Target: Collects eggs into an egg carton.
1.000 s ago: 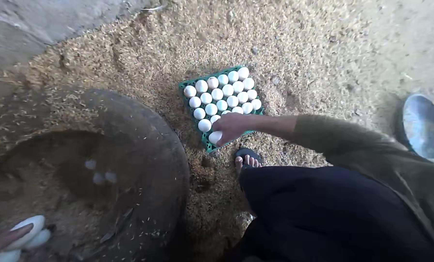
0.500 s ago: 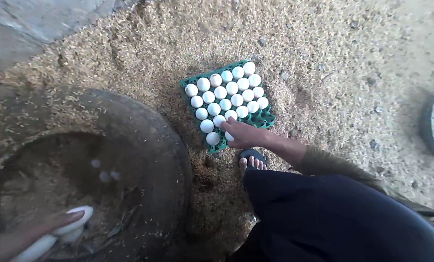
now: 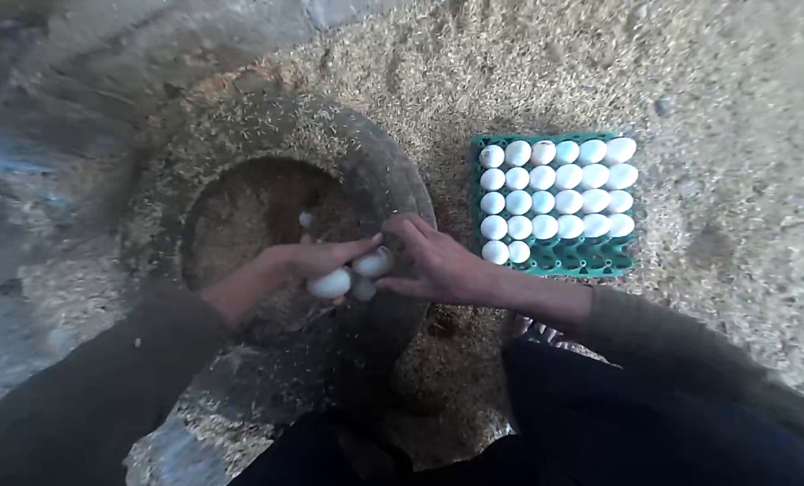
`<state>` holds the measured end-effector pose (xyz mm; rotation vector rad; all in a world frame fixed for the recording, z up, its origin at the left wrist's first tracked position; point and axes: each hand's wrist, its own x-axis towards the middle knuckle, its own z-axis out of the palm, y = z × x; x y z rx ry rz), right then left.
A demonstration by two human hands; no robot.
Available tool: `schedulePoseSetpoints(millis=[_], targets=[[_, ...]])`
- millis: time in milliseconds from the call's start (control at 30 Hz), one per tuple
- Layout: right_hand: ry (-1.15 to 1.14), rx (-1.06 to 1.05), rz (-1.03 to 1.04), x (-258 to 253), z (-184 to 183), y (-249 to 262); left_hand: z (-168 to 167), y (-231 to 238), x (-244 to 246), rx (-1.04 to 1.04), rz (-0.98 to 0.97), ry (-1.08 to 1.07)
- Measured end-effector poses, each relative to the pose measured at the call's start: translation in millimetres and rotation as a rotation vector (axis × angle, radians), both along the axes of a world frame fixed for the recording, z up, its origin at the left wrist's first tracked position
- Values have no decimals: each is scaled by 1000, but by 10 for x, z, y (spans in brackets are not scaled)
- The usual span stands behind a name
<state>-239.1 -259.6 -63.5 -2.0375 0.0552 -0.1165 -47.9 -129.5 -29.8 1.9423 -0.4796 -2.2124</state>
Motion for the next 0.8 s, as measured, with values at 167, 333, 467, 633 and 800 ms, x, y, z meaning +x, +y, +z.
schedulePoseSetpoints(millis=[167,333,467,633,800], targets=[[70,197,-30,76,-91,119,-105,117,-87,-41,1,58],[143,324,-21,7,-188,52,-218,209,-15,-87,42,94],[197,501,-157,-282,-207,-264,-143,187,120,-187,20,-4],[147,689,-309,-852,-159,-539,-189,300,330,-154,16,-104],[5,399,-525,-1700,-426,-823,-426,487,600,-134,37,-239]])
